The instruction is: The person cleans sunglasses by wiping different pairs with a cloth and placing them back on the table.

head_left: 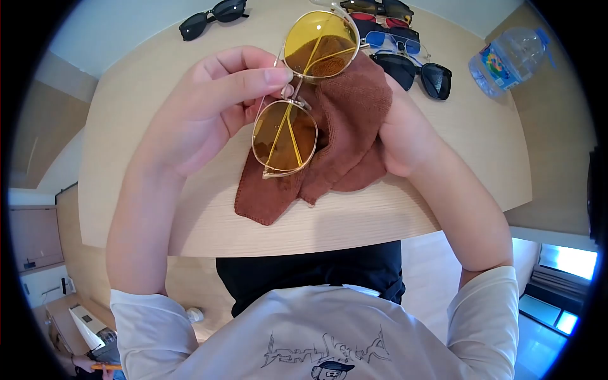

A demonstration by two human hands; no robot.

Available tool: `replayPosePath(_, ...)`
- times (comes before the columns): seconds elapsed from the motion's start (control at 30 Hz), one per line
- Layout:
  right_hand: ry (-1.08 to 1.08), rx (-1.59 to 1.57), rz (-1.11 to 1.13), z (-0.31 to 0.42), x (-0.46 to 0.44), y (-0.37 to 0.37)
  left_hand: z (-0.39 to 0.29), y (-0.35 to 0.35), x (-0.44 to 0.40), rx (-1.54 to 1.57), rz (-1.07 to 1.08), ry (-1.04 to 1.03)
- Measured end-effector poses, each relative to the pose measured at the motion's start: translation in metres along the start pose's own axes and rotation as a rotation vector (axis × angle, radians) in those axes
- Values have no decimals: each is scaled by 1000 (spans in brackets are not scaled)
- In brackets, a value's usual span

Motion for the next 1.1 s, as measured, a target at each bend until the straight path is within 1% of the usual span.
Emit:
replayPosePath(0.07,17,-4,35,0,0,-3,1,-1,0,71,96,-11)
replayPosePath(0.13,-72,-93,18,-8,1,-3,3,-3,2,115,106,26)
replayPosePath(0.17,-73,-93,18,-9,0,-3,6,-5,3,158,117,63)
replayPosePath(0.23,-157,-113,-6,-17,-2,0,6,-4,2,195,158,45)
replayPosePath(0.27,-157,-113,-7,-16,-2,0,5,-5,2,231,199,28)
replayPosePath(0.37,-178,-102,-27,-14,0,3,2,-4,4,215,220,32)
replayPosePath(0.43,9,174,-142,5,0,9,2,-2,5,200,192,65)
replayPosePath(0.47,9,174,-142,8,2,4,4,0,6,184,163,99)
replayPosePath(0.53,78,360,-325,23,8,6,5,0,5,169,161,98)
replayPosePath(0.57,78,360,-325,22,9,10,5,0,4,153,158,96)
replayPosePath(0.6,118,282,-256,23,9,12,6,2,4,153,159,96)
replayPosePath(0.67,159,205,-186,23,10,27,6,-4,5,153,266,110)
replayPosePath(0.7,127,-20,-56,18,8,31,6,-5,6,153,267,110)
replayPosePath(0.77,93,-244,72,17,7,26,7,-10,7,159,300,121)
replayPosePath(0.9,133,153,-82,28,3,21,8,-9,7,134,275,119)
replayPosePath(0.97,142,251,-119,31,3,19,5,-13,8,254,344,84)
replayPosePath(1.07,170,253,-116,34,4,16,2,-16,8,296,385,69)
replayPosePath(1.1,127,293,-111,31,3,17,2,-16,8,297,385,69)
Point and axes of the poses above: each hand's wrist, its own x-axis away from the middle knuckle, its own y-axis out of the back of the hand, z = x × y, the point moved 8 cm from there along -x, towards the middle knuckle, and after that the axes turned 14 degrees about x, right-handed, at the moved point
